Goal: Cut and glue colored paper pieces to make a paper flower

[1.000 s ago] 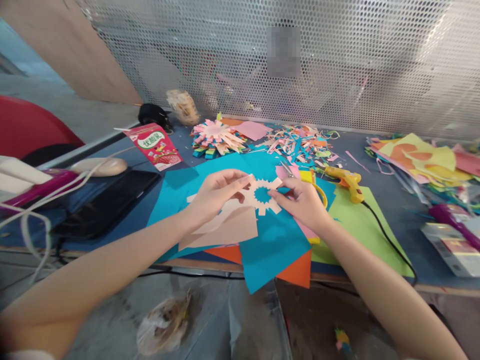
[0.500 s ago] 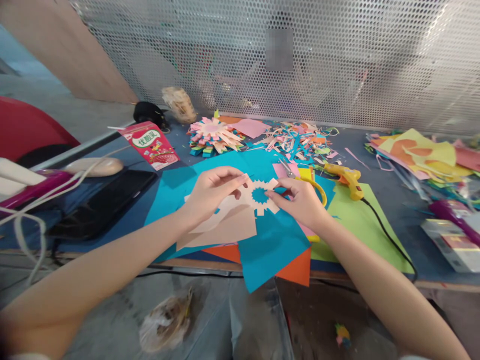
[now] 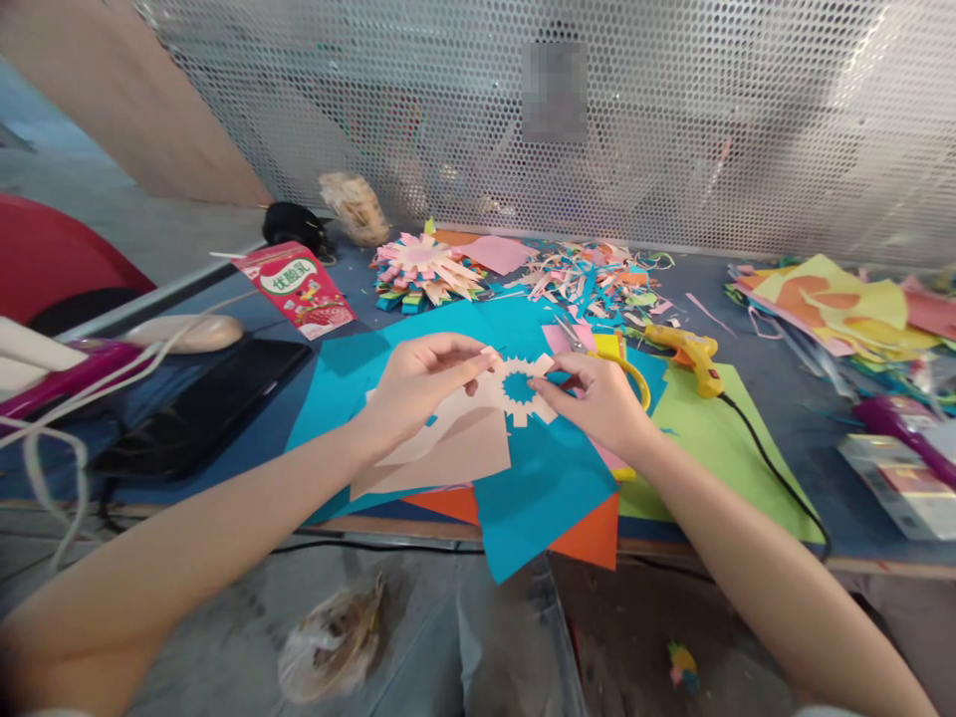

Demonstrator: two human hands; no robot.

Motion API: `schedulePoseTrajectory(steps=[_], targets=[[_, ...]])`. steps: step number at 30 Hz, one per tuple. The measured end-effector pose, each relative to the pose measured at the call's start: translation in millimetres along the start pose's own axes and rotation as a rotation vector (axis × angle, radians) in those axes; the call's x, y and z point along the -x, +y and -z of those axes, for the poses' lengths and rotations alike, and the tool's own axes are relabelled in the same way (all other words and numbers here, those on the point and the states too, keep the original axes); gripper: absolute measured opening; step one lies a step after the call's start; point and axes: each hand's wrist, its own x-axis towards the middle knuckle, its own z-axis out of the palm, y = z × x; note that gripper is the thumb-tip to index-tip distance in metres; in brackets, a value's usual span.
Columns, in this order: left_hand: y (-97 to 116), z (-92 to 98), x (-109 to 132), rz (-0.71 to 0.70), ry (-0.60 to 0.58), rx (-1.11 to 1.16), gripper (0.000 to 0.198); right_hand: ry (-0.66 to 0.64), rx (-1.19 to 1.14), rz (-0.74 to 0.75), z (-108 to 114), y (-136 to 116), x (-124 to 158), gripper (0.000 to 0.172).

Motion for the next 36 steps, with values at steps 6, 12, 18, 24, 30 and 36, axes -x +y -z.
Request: schedulePoseTrajectory(steps=[6,12,18,24,30,36], targets=[[3,1.3,-2,-0.009,0.067,0.008,0.027,0.049,0.054,0.048,-1,3,0,0.025],[6,7.0,-8,0.438,-0.163,0.293,0.040,0.247,0.327,0.448,6,10,0,0.013],[8,3.8,-5,0.517,-0.376,0.585,0.027,0.340,0.816,0.871,21,13,5,0.031],[7,-0.9,-2,0.451,-0.307,0.502,0.024,0.307,0.820,1.029,21,8,6,0.034],[3,-1.1,-2,0.335,-0.389,0.385,0.024,0.231,0.734,0.921,18,7,5,0.035],[-3,0.5,-3,0.290,-0.416,0.321,0.030,0.287,0.893,1.127,17,3,4,0.029]])
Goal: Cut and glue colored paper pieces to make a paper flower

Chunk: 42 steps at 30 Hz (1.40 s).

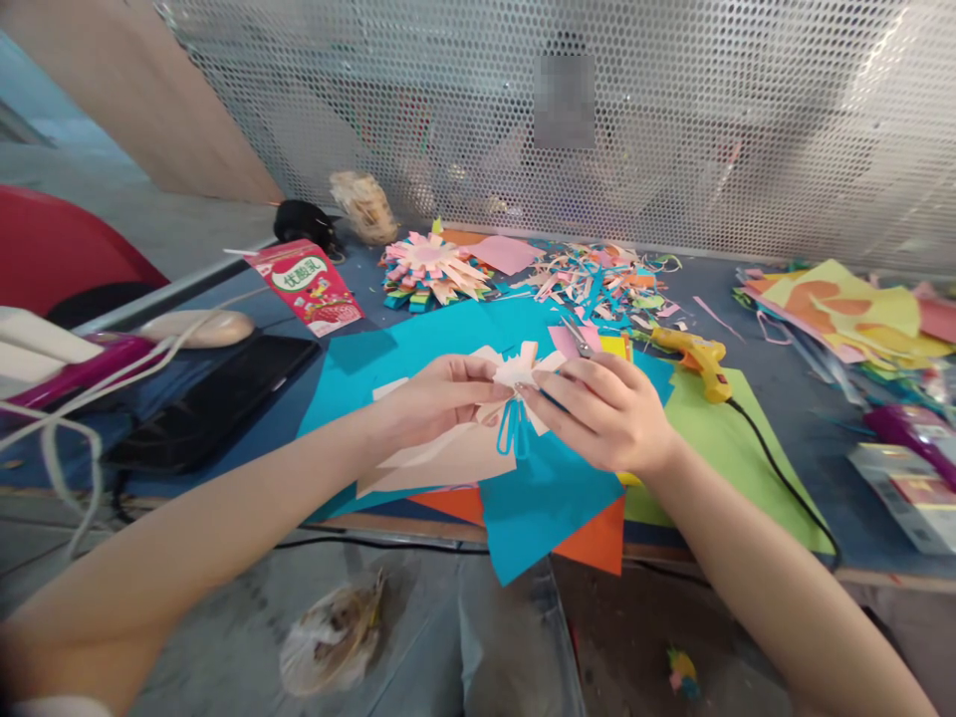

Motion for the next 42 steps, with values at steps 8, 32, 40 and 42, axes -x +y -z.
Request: schedulePoseTrajectory(steps=[8,32,40,42], targets=[[6,-1.2,-1,0.118,0.155,0.216,0.032,0.021,0.049,0.024,1,-1,-3,0.025],[7,24.7,-14,-0.341,0.446,-0.073,0.022,-0.043,-1.048,-1.570,-28,4,6,0.032],[44,59.3,-5,-0.832,0.688,-0.070,0.011,-0.329,-0.996,-1.515,-28,3,5,0.026],[41,64.1,-7,-0.799,0.662,-0.280,0.011,-0.400,-1.006,-1.497,-27,2,3,0.027]])
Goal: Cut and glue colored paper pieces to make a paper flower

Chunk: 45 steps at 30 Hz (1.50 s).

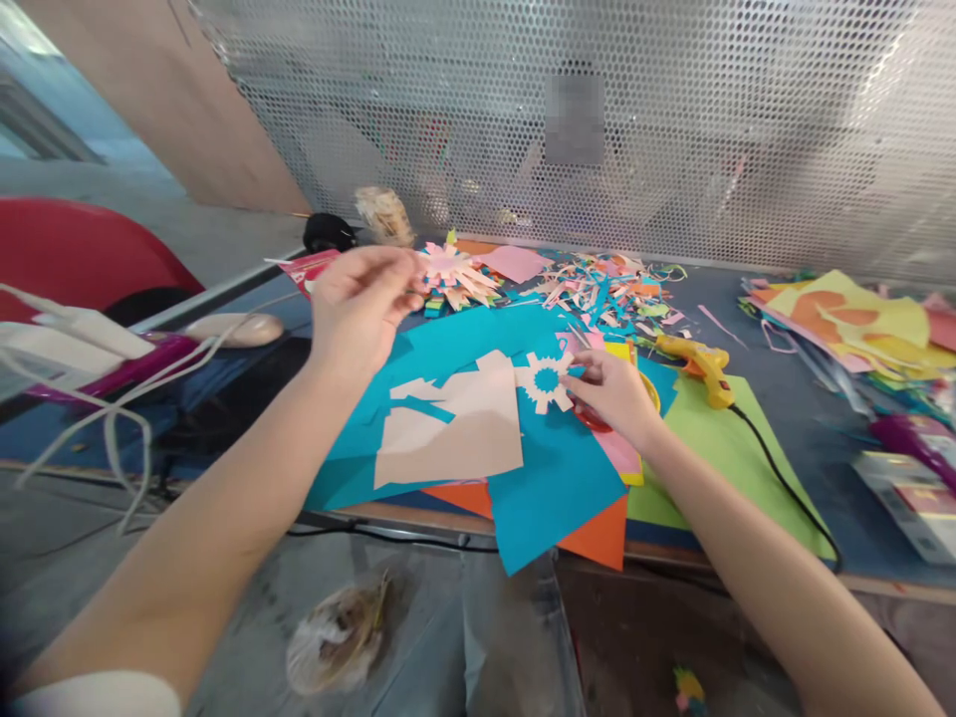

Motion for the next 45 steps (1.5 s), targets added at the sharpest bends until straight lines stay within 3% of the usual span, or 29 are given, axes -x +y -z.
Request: schedulePoseTrajectory(steps=[3,6,9,12,16,21,23,26,33,39,42,45], targets=[[-11,-6.2,10,0.042,-0.394,-0.398,0.021,-0.009,0.100,0.038,1,-1,2,0.027],[-20,-18.4,24,-0.004,-0.702,-0.707,0.036,0.097,0.277,0.132,4,0,3,0.027],[-26,-26.3,31,-0.044,-0.903,-0.793,0.063,0.195,0.373,0.184,8,-1,6,0.027],[-32,-25.8,31,0.003,-0.952,-0.781,0.070,0.236,0.391,0.207,10,-3,7,0.025],[-28,-15.2,21,0.126,-0.877,-0.710,0.052,0.234,0.418,0.206,9,-2,7,0.023],[-4,9.0,-1,0.204,-0.752,-0.512,0.034,0.253,0.417,0.217,8,2,5,0.022],[1,19.5,-10,0.171,-0.662,-0.472,0.034,0.234,0.384,0.190,7,1,5,0.023],[-1,30.6,-20,0.038,-0.512,-0.594,0.026,0.147,0.283,0.126,5,1,5,0.026],[-3,35.8,-30,-0.226,-0.098,-0.569,0.014,0.103,0.169,0.155,1,7,2,0.029],[-2,42.1,-40,-0.271,0.289,-0.261,0.026,0.062,0.196,0.189,1,6,3,0.030],[-7,42.9,-42,-0.220,0.374,-0.187,0.030,0.031,0.276,0.267,2,3,4,0.018],[-13,42.2,-42,-0.174,0.389,-0.172,0.030,0.095,0.426,0.325,7,2,3,0.017]])
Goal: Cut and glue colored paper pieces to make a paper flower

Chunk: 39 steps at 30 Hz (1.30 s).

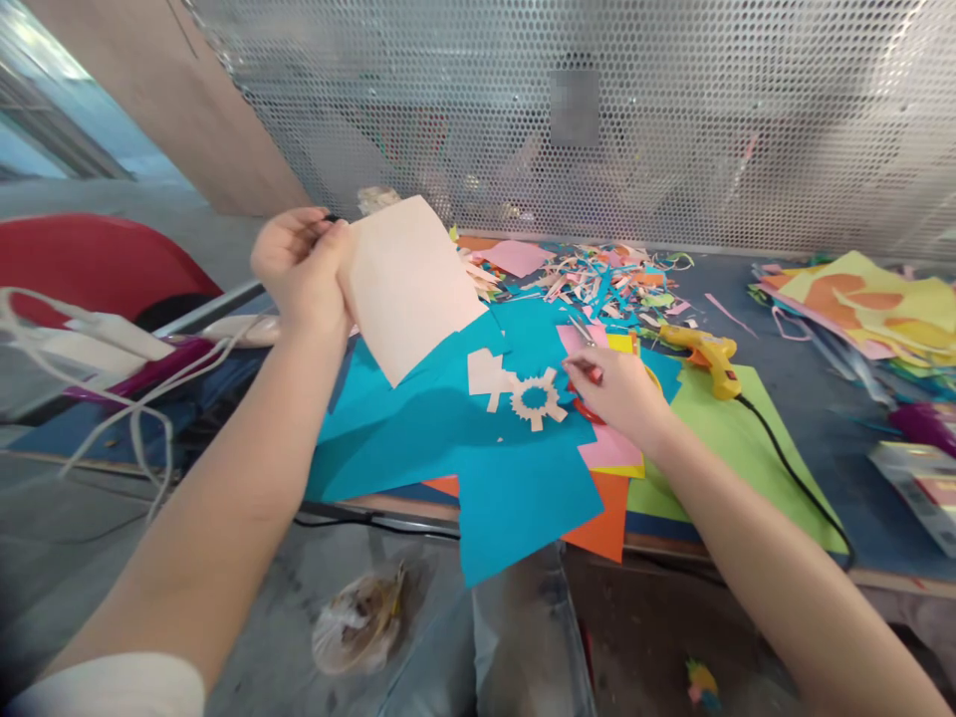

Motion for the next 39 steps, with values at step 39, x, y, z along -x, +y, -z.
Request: schedulePoseTrajectory(steps=[39], targets=[[20,-24.1,84,-0.241,-1.630,-0.401,0.028,-0.183,0.469,-0.058,10,12,-4,0.023]])
